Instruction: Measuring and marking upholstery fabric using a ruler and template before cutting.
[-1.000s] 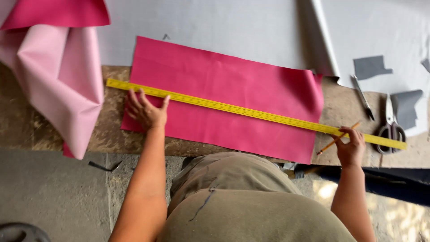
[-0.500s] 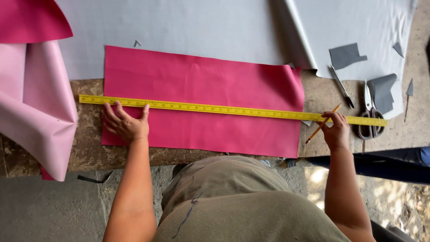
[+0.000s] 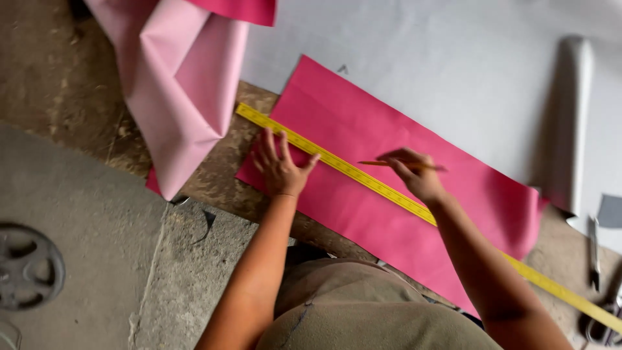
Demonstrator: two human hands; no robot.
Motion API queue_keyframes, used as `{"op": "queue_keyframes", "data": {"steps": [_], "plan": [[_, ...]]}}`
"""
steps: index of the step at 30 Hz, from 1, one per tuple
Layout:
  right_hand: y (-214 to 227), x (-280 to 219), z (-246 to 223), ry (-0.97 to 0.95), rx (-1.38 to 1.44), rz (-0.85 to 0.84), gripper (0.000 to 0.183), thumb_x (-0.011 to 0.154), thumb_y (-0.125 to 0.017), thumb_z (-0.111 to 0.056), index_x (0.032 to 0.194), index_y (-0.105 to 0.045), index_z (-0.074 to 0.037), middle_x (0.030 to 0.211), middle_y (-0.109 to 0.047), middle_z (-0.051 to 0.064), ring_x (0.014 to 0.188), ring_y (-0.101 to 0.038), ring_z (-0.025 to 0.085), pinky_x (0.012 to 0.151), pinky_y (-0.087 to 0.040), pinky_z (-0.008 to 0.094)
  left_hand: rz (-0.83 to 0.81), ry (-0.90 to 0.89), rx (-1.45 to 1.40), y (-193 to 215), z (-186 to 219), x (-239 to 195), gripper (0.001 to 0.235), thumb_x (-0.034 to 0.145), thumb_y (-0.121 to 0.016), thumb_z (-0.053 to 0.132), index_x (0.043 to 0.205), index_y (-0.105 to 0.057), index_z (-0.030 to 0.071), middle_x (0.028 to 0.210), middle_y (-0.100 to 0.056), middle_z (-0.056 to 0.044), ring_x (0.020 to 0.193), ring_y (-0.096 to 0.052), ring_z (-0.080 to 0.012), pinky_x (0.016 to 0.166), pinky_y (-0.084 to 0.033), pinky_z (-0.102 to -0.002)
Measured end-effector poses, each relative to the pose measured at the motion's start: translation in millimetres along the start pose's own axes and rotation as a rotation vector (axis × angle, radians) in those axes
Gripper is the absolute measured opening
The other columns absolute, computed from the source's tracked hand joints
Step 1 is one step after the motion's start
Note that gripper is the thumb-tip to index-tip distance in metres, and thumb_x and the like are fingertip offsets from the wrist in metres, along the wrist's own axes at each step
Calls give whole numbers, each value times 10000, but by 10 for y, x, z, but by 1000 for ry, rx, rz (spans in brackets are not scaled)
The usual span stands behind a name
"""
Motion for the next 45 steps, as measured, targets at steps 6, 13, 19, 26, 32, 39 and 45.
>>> {"op": "queue_keyframes", "data": {"steps": [6,13,19,26,32,39,45], "plan": [[-1034,1150,-667,360,-39,-318,433,1126,-369,-252,1083,-723,-7,906,-695,232,848,-689,391,779,-554,473,1,26,3,-18,-25,14,1009,707,-688,811,1462,-505,167,1597,-404,-169,1437,-416,-440,1055,-349,-649],[-1730,1508,-762,563,-78,-295,249,1067,-628,-106,853,-689,5,675,-650,175,592,-644,332,556,-524,375,-46,51,30,-57,-11,-28,1009,740,-646,827,1509,-454,202,1621,-376,-142,1471,-376,-408,1105,-291,-630],[-1449,1250,-429,503,-21,-335,277,1006,-653,-69,750,-560,-24,624,-570,199,574,-619,389,518,-462,404,-31,26,60,-60,-25,-5,992,718,-660,855,1439,-530,187,1590,-416,-149,1449,-411,-412,1082,-317,-627],[518,-823,336,-217,-258,-194,197,1016,-643,-206,1021,-735,-33,752,-656,251,723,-684,404,663,-515,518,29,7,8,-131,-48,-66,1003,739,-640,856,1458,-515,167,1607,-387,-156,1461,-377,-431,1100,-281,-643],[1994,-2865,1802,-667,-495,177,292,1102,-548,-161,1171,-798,-26,916,-820,110,681,-734,209,726,-614,353,-109,32,49,1,16,-53,1020,834,-578,889,1549,-385,187,1626,-370,-161,1495,-381,-408,1168,-338,-665],[-302,-67,877,358,-1456,-482,72,882,-674,-249,892,-740,-222,689,-671,-42,650,-694,183,552,-557,375,-9,13,20,-63,-16,-30,974,743,-693,796,1442,-521,141,1607,-382,-178,1449,-376,-450,1098,-269,-637],[-2218,1670,-273,130,-581,-347,263,894,-607,-372,797,-665,-135,651,-685,128,682,-729,420,570,-558,533,-30,54,73,-142,-46,-53,968,623,-777,734,1370,-553,159,1614,-384,-154,1450,-392,-420,1110,-264,-621]]}}
Point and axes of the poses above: each hand's wrist, its own x-axis towards the middle knuckle, its own y-axis out of the back of the hand, z = x × y, the point moved 2 cm from there along x, towards the middle knuckle
